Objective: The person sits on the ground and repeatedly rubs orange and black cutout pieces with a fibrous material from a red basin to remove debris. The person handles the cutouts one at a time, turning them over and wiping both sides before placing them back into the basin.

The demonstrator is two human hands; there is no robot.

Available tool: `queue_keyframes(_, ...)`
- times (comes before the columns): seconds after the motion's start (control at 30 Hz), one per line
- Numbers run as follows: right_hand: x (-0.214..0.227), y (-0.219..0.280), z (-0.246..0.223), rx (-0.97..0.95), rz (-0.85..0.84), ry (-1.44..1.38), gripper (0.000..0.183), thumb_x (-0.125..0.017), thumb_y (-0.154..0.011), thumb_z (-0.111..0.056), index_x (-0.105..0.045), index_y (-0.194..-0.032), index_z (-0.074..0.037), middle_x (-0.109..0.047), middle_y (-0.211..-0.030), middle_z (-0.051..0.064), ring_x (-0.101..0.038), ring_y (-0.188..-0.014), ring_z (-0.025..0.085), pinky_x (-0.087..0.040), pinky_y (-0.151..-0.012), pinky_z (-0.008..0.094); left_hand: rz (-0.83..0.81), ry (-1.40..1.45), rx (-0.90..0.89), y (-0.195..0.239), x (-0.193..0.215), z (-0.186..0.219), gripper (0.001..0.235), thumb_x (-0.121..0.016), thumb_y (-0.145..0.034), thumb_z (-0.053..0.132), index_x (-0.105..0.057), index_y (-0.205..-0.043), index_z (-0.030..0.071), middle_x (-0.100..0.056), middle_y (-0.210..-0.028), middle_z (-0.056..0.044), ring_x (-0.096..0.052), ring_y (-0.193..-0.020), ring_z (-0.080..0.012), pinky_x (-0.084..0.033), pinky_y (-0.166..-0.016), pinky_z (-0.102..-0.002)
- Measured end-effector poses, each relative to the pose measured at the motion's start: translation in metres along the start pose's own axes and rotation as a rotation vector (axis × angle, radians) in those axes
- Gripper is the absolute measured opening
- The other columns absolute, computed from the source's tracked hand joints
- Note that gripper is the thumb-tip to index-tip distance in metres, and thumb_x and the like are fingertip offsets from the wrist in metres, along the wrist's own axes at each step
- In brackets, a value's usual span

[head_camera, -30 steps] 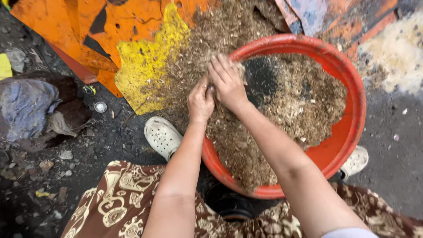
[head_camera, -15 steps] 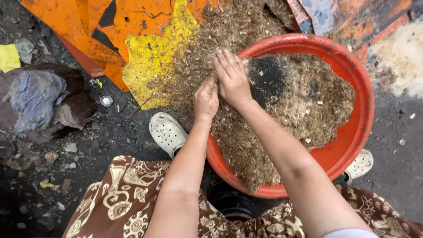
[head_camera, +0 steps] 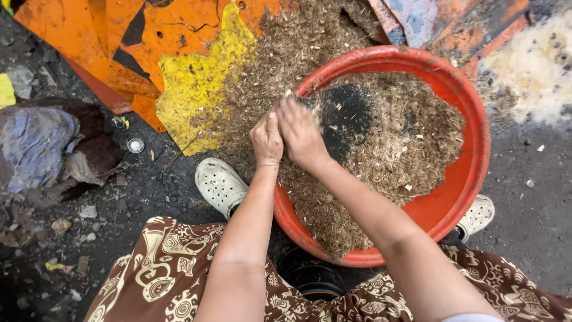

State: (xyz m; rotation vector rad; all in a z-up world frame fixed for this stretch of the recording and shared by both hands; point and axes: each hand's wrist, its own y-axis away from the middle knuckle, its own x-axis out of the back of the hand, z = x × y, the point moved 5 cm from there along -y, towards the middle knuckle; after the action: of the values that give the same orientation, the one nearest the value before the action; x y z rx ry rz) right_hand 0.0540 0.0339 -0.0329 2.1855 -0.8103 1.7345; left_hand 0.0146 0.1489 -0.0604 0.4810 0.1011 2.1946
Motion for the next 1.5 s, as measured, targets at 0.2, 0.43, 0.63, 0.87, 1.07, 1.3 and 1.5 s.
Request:
queue_keyframes(0.2, 0.044, 0.062, 0.020, 0.087, -0.223, -0.071, 0.062, -0.066, -0.089, -0.008, -0.053, -0.149, 0.002, -0.044, -0.161, 0.019, -0.038, -0.151, 0.032, -0.030, -0.125, 0.055, 0.001, -0.059, -0.180, -0.008, -0.005, 0.013, 0.047, -0.044, -0.109, 0.036, -0.073, -0.125, 0.002, -0.072, -0.128, -0.019, -0.068, -0.125, -0.0329, -0.052, -0.109, -0.040)
queue_keyframes(0.43, 0.003, -0.004, -0.002, -0.226, 0.105, -0.182, 0.054, -0.060, -0.097, -0.005, -0.049, -0.147, 0.009, -0.039, -0.159, 0.026, -0.036, -0.151, 0.044, -0.030, -0.122, 0.060, -0.018, -0.060, -0.148, 0.005, 0.004, 0.011, 0.045, -0.043, -0.109, 0.032, -0.071, -0.127, 0.002, -0.071, -0.130, -0.017, -0.070, -0.123, -0.0307, -0.055, -0.107, -0.039)
queue_keyframes(0.63, 0.050, 0.081, 0.055, -0.332, -0.431, 0.196, 0.059, -0.048, -0.096, 0.011, -0.044, -0.154, 0.012, -0.048, -0.153, 0.031, -0.050, -0.140, 0.038, -0.040, -0.122, 0.050, -0.020, -0.164, -0.209, -0.005, -0.003, 0.024, 0.043, -0.048, -0.107, 0.031, -0.072, -0.128, 0.002, -0.069, -0.131, -0.020, -0.066, -0.126, -0.0348, -0.050, -0.108, -0.041)
queue_keyframes(0.87, 0.018, -0.004, 0.033, -0.446, 0.272, -0.030, 0.057, -0.055, -0.096, -0.002, -0.042, -0.151, 0.008, -0.046, -0.155, 0.029, -0.046, -0.142, 0.045, -0.032, -0.120, 0.056, -0.001, -0.217, -0.251, 0.000, -0.008, 0.017, 0.032, -0.059, -0.103, 0.019, -0.072, -0.126, 0.001, -0.070, -0.132, -0.020, -0.069, -0.125, -0.0327, -0.052, -0.110, -0.040)
queue_keyframes(1.07, 0.015, 0.095, 0.081, -0.372, -0.020, 0.018, 0.074, -0.064, -0.068, -0.018, -0.054, -0.136, 0.009, -0.052, -0.145, 0.031, -0.048, -0.136, 0.046, -0.036, -0.114, 0.056, -0.021, -0.297, -0.314, -0.001, -0.010, 0.018, 0.029, -0.068, -0.096, 0.008, -0.073, -0.124, 0.001, -0.070, -0.131, -0.021, -0.067, -0.126, -0.0340, -0.052, -0.108, -0.039)
queue_keyframes(1.3, 0.003, 0.034, 0.121, -0.883, 0.294, -0.168, 0.064, -0.054, -0.090, -0.004, -0.041, -0.152, 0.007, -0.043, -0.159, 0.025, -0.041, -0.150, 0.037, -0.029, -0.128, 0.047, -0.046, -0.309, -0.338, 0.003, -0.012, 0.021, 0.032, -0.065, -0.100, 0.008, -0.070, -0.131, 0.000, -0.064, -0.139, -0.022, -0.064, -0.129, -0.0320, -0.049, -0.111, -0.041)
queue_keyframes(1.5, -0.001, 0.039, 0.118, -0.659, 0.013, -0.135, 0.071, -0.063, -0.091, -0.007, -0.037, -0.155, 0.009, -0.034, -0.162, 0.027, -0.030, -0.151, 0.040, -0.018, -0.123, 0.051, -0.051, -0.291, -0.320, 0.000, -0.010, 0.023, 0.030, -0.065, -0.100, 0.009, -0.070, -0.128, 0.000, -0.066, -0.139, -0.019, -0.064, -0.131, -0.0301, -0.051, -0.111, -0.038)
